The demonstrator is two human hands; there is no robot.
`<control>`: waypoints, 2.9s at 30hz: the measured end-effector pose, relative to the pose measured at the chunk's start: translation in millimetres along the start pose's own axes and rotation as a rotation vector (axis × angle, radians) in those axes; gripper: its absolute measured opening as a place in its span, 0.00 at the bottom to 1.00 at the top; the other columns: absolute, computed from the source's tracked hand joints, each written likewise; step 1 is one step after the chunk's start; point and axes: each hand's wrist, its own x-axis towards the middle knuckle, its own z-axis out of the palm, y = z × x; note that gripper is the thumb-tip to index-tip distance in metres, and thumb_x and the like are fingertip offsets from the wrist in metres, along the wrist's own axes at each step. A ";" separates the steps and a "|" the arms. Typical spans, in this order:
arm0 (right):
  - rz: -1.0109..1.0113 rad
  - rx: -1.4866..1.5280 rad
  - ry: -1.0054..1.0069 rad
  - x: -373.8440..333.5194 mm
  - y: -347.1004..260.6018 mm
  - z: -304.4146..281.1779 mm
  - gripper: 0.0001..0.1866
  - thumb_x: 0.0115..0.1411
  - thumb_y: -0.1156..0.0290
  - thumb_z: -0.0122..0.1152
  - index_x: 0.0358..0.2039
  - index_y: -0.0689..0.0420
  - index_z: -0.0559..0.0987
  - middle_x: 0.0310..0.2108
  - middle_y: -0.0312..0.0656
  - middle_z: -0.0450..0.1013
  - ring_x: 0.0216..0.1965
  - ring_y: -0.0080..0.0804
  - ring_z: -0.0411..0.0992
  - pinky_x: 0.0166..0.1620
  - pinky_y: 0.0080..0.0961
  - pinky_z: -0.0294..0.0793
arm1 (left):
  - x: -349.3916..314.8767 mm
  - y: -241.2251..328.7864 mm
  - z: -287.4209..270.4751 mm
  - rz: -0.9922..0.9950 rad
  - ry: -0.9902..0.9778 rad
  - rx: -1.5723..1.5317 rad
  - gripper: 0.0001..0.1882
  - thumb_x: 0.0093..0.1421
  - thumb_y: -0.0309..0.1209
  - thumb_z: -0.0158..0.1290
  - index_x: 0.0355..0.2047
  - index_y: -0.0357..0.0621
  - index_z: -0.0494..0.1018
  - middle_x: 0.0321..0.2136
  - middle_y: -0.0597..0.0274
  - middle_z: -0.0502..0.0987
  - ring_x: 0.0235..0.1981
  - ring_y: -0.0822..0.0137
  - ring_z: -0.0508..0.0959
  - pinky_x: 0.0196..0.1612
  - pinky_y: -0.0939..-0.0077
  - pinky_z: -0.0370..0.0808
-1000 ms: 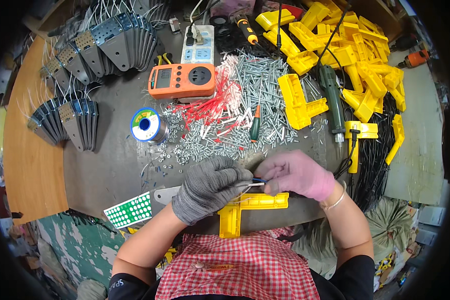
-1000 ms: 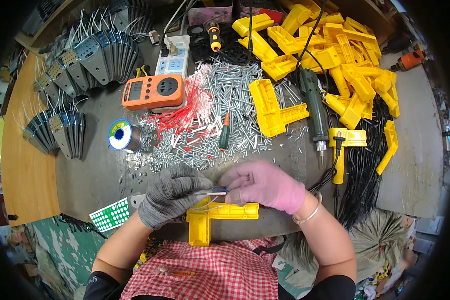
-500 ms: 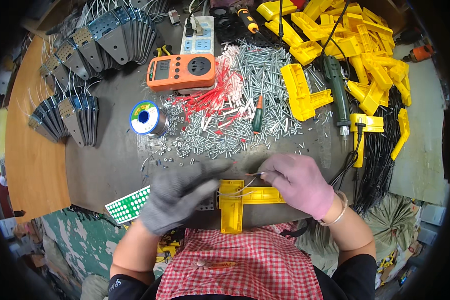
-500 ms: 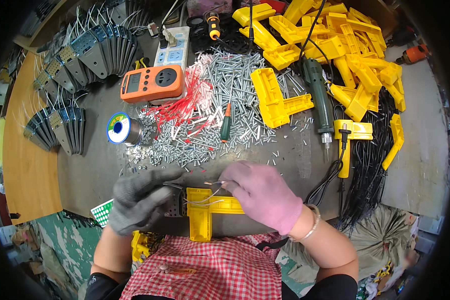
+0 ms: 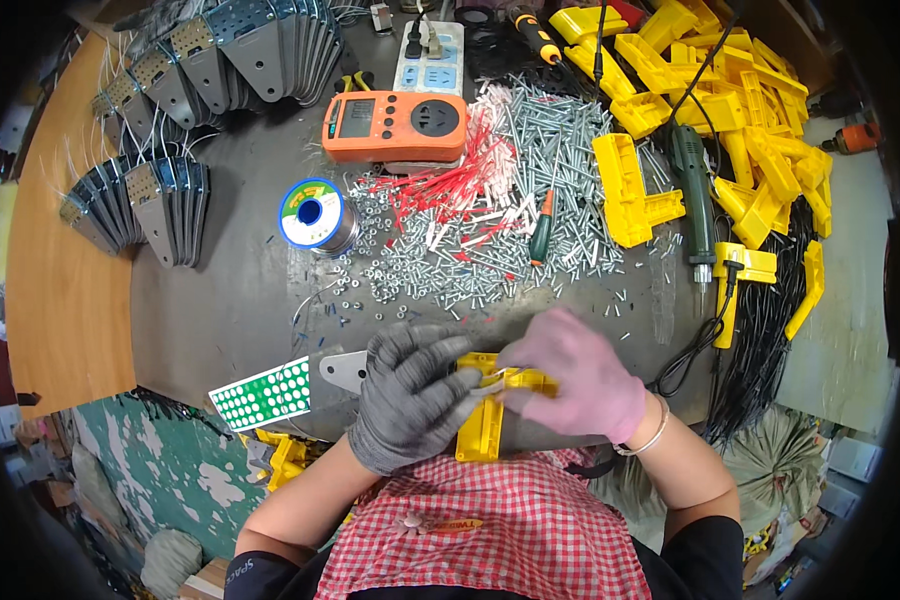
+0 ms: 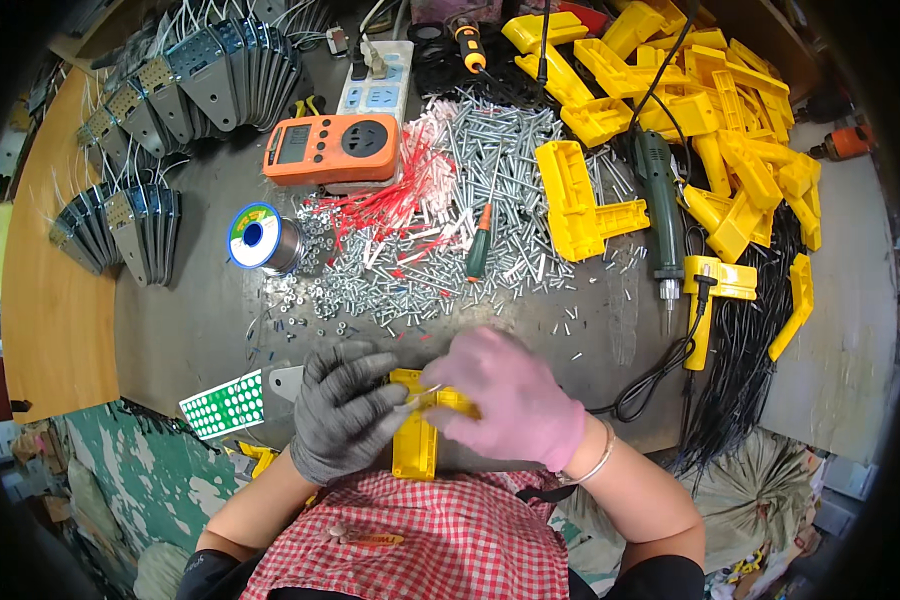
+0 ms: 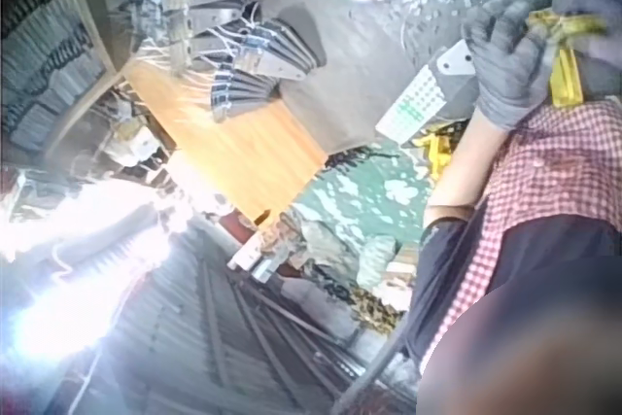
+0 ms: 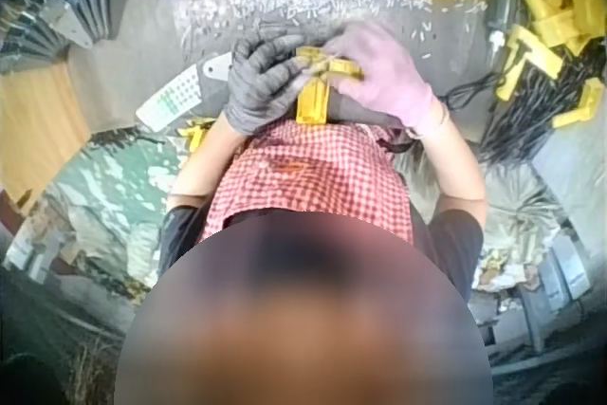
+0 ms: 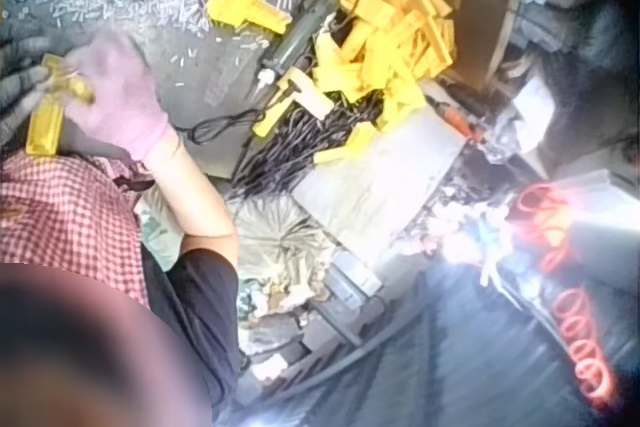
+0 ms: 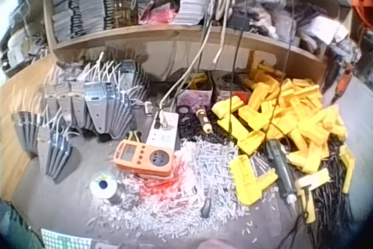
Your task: The person solders wires to a circuit board using a soldering iron, then assembles the circuit board into a yellow plastic housing with screws using an electric screwdriver.
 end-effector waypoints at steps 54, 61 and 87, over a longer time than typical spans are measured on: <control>0.540 0.515 0.317 22.3 -8.8 -7.9 0.07 0.62 0.72 0.63 0.37 0.62 0.80 0.24 0.36 0.73 0.26 0.18 0.68 0.32 0.20 0.69 | 79.4 9.3 -15.6 -0.833 -0.074 -1.285 0.12 0.67 0.30 0.59 0.46 0.35 0.78 0.35 0.65 0.82 0.37 0.78 0.79 0.43 0.79 0.78; 0.445 0.226 -0.038 11.8 -4.4 -22.5 0.09 0.60 0.67 0.65 0.37 0.58 0.81 0.28 0.39 0.75 0.32 0.32 0.76 0.37 0.30 0.75 | 56.4 24.5 -25.0 -0.637 0.083 -0.970 0.05 0.63 0.26 0.55 0.38 0.38 0.76 0.37 0.62 0.77 0.41 0.71 0.75 0.47 0.75 0.73; 0.451 0.289 -0.144 9.5 2.9 -28.5 0.06 0.61 0.71 0.62 0.35 0.60 0.81 0.23 0.40 0.74 0.23 0.27 0.73 0.29 0.29 0.70 | 51.0 18.6 3.7 -0.156 0.006 -0.101 0.11 0.50 0.31 0.65 0.35 0.49 0.80 0.33 0.61 0.82 0.38 0.54 0.79 0.45 0.56 0.72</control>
